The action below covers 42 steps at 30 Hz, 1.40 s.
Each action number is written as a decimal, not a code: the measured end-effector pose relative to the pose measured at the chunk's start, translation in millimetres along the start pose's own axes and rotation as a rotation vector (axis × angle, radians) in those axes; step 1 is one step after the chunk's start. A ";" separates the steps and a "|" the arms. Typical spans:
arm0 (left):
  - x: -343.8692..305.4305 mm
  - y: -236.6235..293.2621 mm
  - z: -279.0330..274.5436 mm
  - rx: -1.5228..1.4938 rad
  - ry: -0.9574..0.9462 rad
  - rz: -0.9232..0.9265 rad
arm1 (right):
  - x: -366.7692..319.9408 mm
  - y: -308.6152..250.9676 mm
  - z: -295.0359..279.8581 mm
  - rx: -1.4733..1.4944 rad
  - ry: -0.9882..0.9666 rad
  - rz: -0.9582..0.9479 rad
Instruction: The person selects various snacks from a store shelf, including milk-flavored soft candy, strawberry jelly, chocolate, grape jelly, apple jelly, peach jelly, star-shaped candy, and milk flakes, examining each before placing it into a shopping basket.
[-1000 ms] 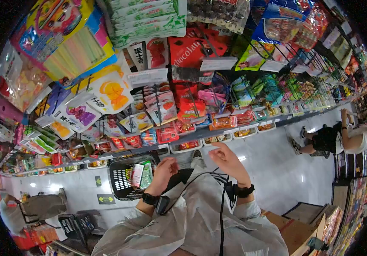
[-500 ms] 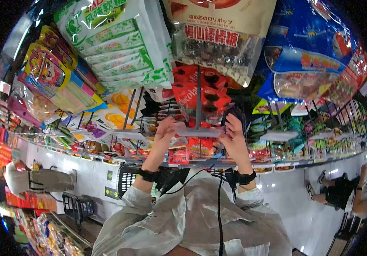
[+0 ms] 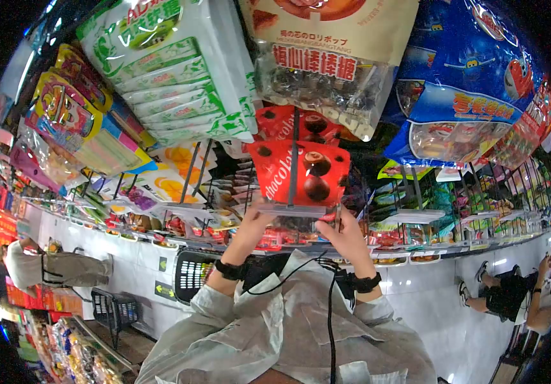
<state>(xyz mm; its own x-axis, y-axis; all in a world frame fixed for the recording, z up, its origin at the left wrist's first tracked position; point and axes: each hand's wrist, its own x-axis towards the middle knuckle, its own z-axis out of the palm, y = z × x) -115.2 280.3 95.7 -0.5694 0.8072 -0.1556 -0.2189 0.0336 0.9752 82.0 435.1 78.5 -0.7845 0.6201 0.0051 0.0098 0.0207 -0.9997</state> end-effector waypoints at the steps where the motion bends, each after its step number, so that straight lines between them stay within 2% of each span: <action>1: -9.4 1.9 -1.6 -0.013 -0.008 0.038 | -9.3 1.5 0.7 -0.052 -0.016 0.028; 2: -12.2 -7.3 -9.0 -0.018 -0.050 0.048 | -16.5 11.4 4.4 -0.043 0.005 -0.027; 5: -39.8 -4.0 -29.0 0.097 -0.108 -0.036 | -46.2 -14.9 25.9 0.029 -0.019 -0.057; 7: -53.4 1.3 -36.0 0.006 -0.148 -0.036 | -65.7 -29.6 41.3 0.068 -0.021 -0.017; 9: -70.4 11.2 -34.2 -0.174 -0.170 0.092 | -85.4 -42.4 62.3 0.117 -0.014 0.002; 10: -77.1 16.3 -38.0 -0.203 -0.199 0.080 | -95.7 -43.9 70.3 0.170 -0.018 0.063; 13: -92.5 22.2 -55.0 -0.187 -0.270 0.088 | -117.9 -37.1 102.9 0.194 0.063 0.066; 14: -100.6 25.7 -56.3 -0.191 -0.263 0.145 | -126.2 -41.8 112.7 0.161 0.105 0.025; 17: -122.2 31.0 -73.4 -0.014 -0.290 -0.002 | -153.2 -31.0 124.4 0.076 0.115 0.088; 20: -144.2 9.5 -86.3 -0.062 -0.310 0.016 | -181.5 -36.8 148.3 -0.013 0.166 0.111; 22: -161.0 -7.4 -86.2 -0.233 -0.277 -0.002 | -198.3 -47.8 167.9 0.017 0.161 0.090; 25: -186.4 -58.9 -97.2 -0.186 -0.201 -0.138 | -231.1 -54.1 191.3 -0.212 0.205 0.203; 26: -193.9 -82.4 -94.7 -0.196 -0.149 -0.123 | -245.2 -54.9 197.3 -0.193 0.134 0.204; 29: -224.9 -81.1 -99.1 -0.698 -0.263 -0.507 | -269.4 -58.1 209.0 -0.112 -0.078 0.163; 30: -232.5 -82.5 -98.2 -0.660 -0.297 -0.574 | -270.7 -65.2 217.5 -0.111 -0.120 0.052; 31: -242.4 -87.4 -108.2 -0.620 -0.413 -0.602 | -273.2 -68.3 219.8 -0.134 -0.129 0.069; 32: -243.2 -90.2 -107.9 -0.962 -0.689 -0.586 | -275.7 -70.9 219.8 -0.158 -0.139 0.081; 34: -265.4 -70.5 -100.2 -1.299 -0.775 -0.597 | -278.5 -77.4 223.5 -0.207 -0.130 0.048; 37: -282.9 -88.6 -87.1 -1.334 -0.935 -0.511 | -295.6 -65.9 215.4 -0.107 -0.076 -0.003; 42: -316.9 -113.2 -62.3 -1.283 -0.958 -0.529 | -334.0 -63.5 199.1 -0.089 -0.105 -0.006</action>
<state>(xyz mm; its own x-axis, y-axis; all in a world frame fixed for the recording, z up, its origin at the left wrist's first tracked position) 40.7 -16.1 24.8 0.3188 0.9233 0.2142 -0.9468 0.3206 0.0269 219.9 70.5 135.8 -0.8455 0.5340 0.0044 0.0559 0.0967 -0.9937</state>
